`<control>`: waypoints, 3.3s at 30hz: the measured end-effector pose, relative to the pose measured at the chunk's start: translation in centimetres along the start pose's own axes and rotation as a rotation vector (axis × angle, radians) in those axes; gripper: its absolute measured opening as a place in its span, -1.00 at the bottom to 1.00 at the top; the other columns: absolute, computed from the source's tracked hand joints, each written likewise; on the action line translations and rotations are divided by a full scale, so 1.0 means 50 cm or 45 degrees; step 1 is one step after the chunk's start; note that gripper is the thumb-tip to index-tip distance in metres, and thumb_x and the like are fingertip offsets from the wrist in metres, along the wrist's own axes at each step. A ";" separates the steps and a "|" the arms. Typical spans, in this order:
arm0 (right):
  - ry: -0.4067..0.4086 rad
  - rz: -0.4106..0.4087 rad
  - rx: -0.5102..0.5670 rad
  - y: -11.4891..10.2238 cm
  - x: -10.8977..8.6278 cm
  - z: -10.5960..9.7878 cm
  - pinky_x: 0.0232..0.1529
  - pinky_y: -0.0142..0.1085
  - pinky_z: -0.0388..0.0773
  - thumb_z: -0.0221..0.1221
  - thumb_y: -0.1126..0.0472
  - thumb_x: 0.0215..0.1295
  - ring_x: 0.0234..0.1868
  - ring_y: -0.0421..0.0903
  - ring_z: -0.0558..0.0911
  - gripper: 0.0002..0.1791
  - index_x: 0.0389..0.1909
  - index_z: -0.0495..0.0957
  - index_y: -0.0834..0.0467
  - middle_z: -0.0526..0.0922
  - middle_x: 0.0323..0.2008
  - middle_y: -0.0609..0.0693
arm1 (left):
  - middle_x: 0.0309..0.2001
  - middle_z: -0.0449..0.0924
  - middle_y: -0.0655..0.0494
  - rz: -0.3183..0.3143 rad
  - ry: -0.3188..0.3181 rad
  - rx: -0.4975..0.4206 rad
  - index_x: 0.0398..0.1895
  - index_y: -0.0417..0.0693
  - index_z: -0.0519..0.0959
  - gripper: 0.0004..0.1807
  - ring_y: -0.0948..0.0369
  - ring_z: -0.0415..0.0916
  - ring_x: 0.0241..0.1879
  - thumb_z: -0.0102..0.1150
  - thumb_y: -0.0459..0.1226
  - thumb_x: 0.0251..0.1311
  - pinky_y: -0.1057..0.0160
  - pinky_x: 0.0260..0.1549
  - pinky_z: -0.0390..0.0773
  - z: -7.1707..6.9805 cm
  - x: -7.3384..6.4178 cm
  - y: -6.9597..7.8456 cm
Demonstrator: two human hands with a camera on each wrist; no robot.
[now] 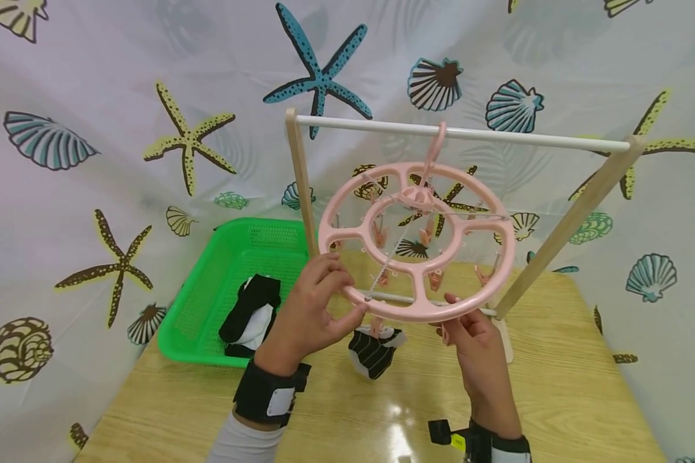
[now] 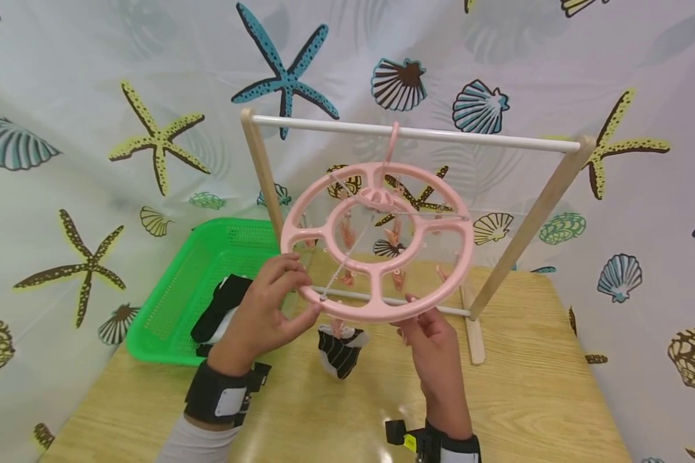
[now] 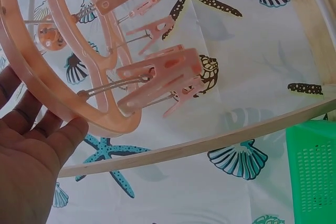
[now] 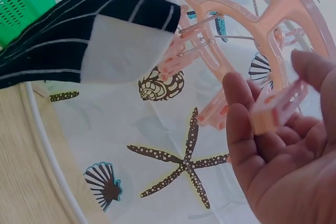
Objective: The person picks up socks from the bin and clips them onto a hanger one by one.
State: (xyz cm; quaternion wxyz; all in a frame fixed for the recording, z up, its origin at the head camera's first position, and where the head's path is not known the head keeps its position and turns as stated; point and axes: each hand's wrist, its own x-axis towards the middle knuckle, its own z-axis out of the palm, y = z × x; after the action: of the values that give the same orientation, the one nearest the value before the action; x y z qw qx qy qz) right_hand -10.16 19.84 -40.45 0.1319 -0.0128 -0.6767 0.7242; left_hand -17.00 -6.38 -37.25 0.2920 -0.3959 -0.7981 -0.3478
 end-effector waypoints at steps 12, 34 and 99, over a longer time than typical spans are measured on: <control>0.080 -0.045 0.076 0.008 0.000 0.000 -0.46 -0.38 0.38 0.12 0.30 0.46 -0.52 -0.16 0.39 -0.76 0.06 0.59 0.23 0.44 -0.53 -0.05 | -0.11 0.49 -0.04 0.004 -0.002 0.008 -0.28 -0.16 0.59 -0.71 -0.03 0.40 0.14 0.35 -0.12 0.13 0.02 0.21 0.38 0.002 -0.004 -0.003; -0.086 0.044 0.133 0.016 0.001 -0.004 -0.07 -0.29 0.60 0.13 0.46 0.39 -0.20 -0.15 0.58 -0.77 0.01 0.42 0.26 0.51 -0.21 0.00 | -0.11 0.52 -0.05 -0.004 0.000 0.069 -0.27 -0.18 0.63 -0.73 -0.06 0.37 0.22 0.39 -0.16 0.09 0.01 0.30 0.29 0.006 -0.009 -0.004; 0.043 0.004 0.109 0.027 -0.007 -0.004 -0.23 -0.29 0.65 0.18 0.49 0.33 -0.39 -0.10 0.65 -0.88 -0.26 0.42 0.46 0.54 -0.31 0.02 | 0.26 0.26 -0.53 -1.528 -0.712 0.031 0.36 -0.58 0.16 -0.31 -0.29 0.40 0.11 -0.04 -0.19 0.34 -0.05 -0.17 0.58 -0.045 -0.148 -0.378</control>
State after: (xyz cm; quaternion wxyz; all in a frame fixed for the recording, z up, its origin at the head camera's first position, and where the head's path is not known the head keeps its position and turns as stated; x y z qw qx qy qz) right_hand -10.01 19.91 -41.87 0.1425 -0.0204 -0.6427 0.7525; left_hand -28.51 -19.74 -47.52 -0.1663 0.0455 -0.9298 -0.3252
